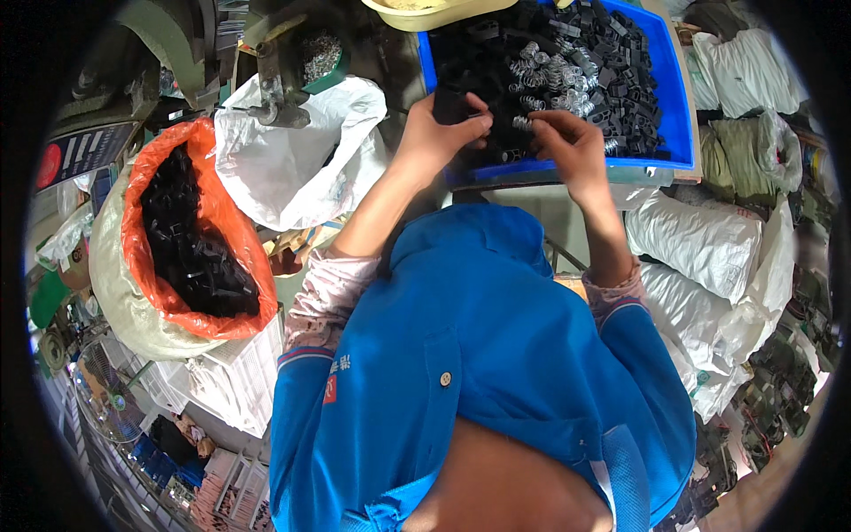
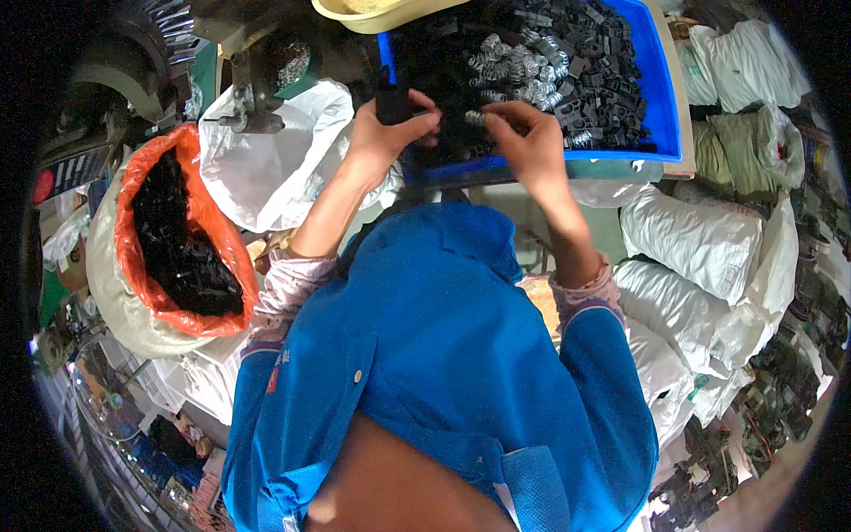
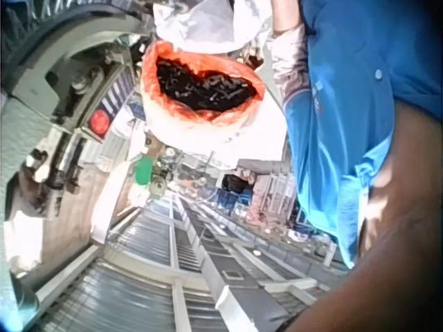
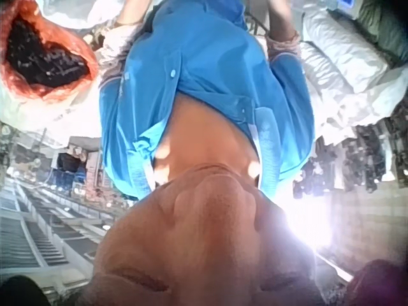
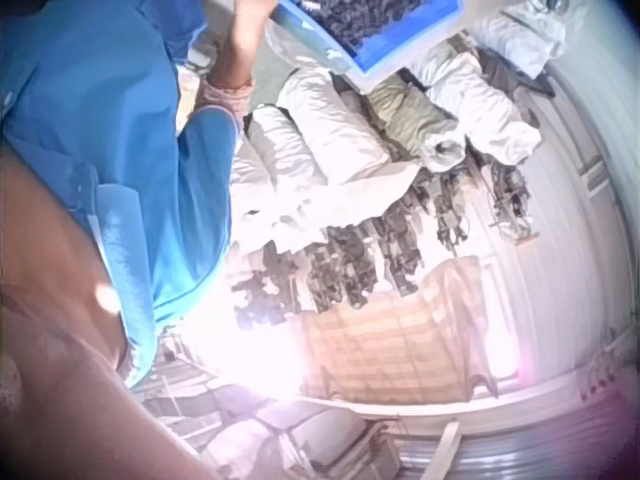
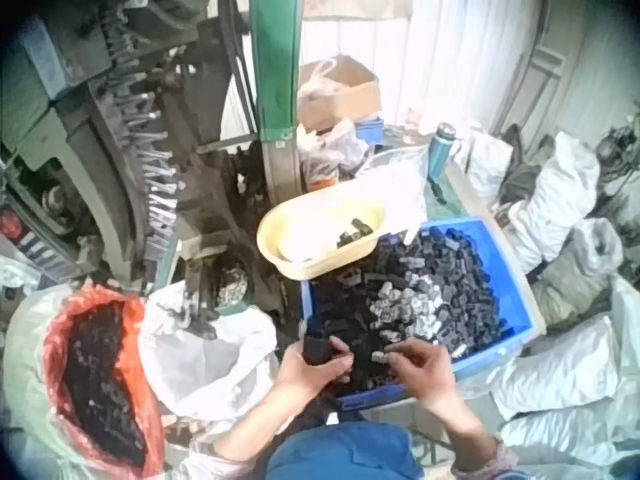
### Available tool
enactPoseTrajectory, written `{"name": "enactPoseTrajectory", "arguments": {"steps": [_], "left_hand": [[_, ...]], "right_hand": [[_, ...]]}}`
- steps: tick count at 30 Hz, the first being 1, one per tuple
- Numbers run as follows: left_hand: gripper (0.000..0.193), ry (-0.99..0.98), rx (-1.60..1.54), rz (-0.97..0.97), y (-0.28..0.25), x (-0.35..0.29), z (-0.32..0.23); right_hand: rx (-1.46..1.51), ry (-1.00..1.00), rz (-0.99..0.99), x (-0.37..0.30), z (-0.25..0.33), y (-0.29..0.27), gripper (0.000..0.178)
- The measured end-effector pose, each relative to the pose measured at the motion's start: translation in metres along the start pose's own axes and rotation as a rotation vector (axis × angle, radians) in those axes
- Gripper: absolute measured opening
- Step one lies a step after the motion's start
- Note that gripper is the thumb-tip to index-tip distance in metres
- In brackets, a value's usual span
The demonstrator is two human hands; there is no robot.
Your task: The person picks up black plastic components from a large bag and a blue bin, then assembles them by hand. The person repeatedly picks up parts, joins them together, and places the assembled units into a yellow bin.
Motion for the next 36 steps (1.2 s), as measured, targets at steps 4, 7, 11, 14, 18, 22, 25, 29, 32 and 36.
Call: {"name": "enactPoseTrajectory", "arguments": {"steps": [4, 7, 11, 14, 18, 22, 25, 29, 32, 36], "left_hand": [[0.018, 0.235, 0.191, 0.062, 0.022, 0.01, -0.016], [0.016, 0.197, 0.186, 0.08, 0.026, 0.014, -0.018], [0.015, 0.093, 0.065, 0.057, 0.026, 0.021, -0.014], [0.014, 0.038, -0.027, 0.052, 0.024, 0.028, -0.011], [0.013, -0.103, -0.106, 0.074, 0.028, 0.038, -0.007], [0.012, -0.178, -0.091, 0.009, 0.031, 0.045, -0.003], [0.011, -0.22, -0.088, -0.026, 0.035, 0.055, -0.006], [0.012, -0.24, -0.084, -0.072, 0.031, 0.065, -0.007], [0.009, -0.279, -0.072, -0.116, 0.023, 0.068, -0.001], [0.006, -0.296, -0.069, -0.118, 0.014, 0.067, 0.003]], "right_hand": [[0.406, 0.166, 0.101, 0.009, 0.003, 0.004, 0.023], [0.473, 0.195, 0.151, 0.013, 0.01, 0.007, 0.023], [0.466, 0.104, 0.173, 0.024, 0.012, 0.006, 0.022], [0.355, -0.02, 0.188, 0.03, 0.025, 0.003, 0.022], [0.157, -0.246, 0.126, 0.036, 0.035, -0.006, 0.02], [-0.085, -0.448, 0.095, 0.044, 0.053, -0.013, 0.022], [-0.151, -0.5, 0.098, 0.056, 0.063, -0.015, 0.023], [-0.161, -0.586, 0.141, 0.07, 0.063, -0.014, 0.024], [-0.332, -0.715, 0.109, 0.072, 0.07, -0.011, 0.026], [-0.519, -0.793, 0.072, 0.079, 0.066, -0.011, 0.027]]}}
Point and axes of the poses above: each hand's wrist, its own x-axis towards the middle knuckle, its own y-axis out of the palm, z = x × y, the point moved 8 cm from there along x, towards the middle knuckle, and after that the axes turned 3 degrees about -y, right-handed, at the moved point
